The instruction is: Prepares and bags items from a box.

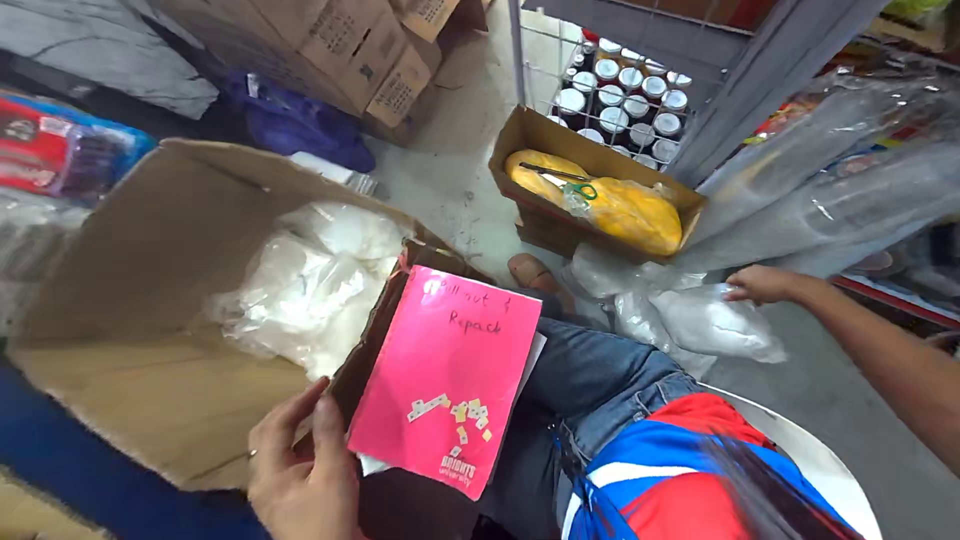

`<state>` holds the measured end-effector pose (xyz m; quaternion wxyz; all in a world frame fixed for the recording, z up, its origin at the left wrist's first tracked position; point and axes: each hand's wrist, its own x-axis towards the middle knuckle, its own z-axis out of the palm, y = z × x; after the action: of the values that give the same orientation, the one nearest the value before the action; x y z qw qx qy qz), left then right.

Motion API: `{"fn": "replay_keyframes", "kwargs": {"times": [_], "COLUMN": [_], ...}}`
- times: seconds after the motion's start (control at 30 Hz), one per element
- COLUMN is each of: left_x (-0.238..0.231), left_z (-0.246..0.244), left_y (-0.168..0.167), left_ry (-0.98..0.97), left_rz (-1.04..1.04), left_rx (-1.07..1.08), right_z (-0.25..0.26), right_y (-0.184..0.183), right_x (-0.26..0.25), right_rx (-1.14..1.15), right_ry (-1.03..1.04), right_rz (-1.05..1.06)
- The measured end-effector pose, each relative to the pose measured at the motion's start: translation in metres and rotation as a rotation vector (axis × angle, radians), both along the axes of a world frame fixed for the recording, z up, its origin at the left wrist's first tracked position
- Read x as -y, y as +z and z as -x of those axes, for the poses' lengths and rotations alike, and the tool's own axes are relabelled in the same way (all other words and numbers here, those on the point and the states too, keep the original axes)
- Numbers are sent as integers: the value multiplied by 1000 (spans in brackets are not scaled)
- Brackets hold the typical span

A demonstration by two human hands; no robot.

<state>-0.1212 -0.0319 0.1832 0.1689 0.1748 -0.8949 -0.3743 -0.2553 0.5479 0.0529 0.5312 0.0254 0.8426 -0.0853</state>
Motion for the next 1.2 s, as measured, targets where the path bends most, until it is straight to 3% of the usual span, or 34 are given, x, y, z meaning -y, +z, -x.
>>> {"fn": "replay_keyframes", "kwargs": {"times": [0.13, 0.27, 0.4, 0.53, 0.67, 0.77, 1.0, 1.2], "left_x": [1, 6, 4, -9, -25, -35, -52, -54], "left_z": [-6, -24, -42, -61, -78, -87, -82, -85], "left_y": [4, 2, -9, -16, -20, -23, -42, -43], "left_ry": [67, 211, 280, 191, 99, 71, 42, 79], "left_rz": [68, 73, 31, -40, -67, -61, -41, -23], "left_rx": [0, 29, 51, 216, 370, 422, 482, 498], "right_z": [-37, -52, -13, 40, 36, 19, -45, -99], "right_y": [-90, -108, -77, 2, 99, 130, 111, 62], "right_x": [-17, -19, 31, 137, 235, 278, 364, 406], "right_rx": [29, 24, -156, -231, -338, -348, -506, -767], "right_ry": [-142, -143, -7, 132, 409, 573, 751, 826], "right_rz": [-233, -304, -243, -65, 185, 472, 987, 1056]}}
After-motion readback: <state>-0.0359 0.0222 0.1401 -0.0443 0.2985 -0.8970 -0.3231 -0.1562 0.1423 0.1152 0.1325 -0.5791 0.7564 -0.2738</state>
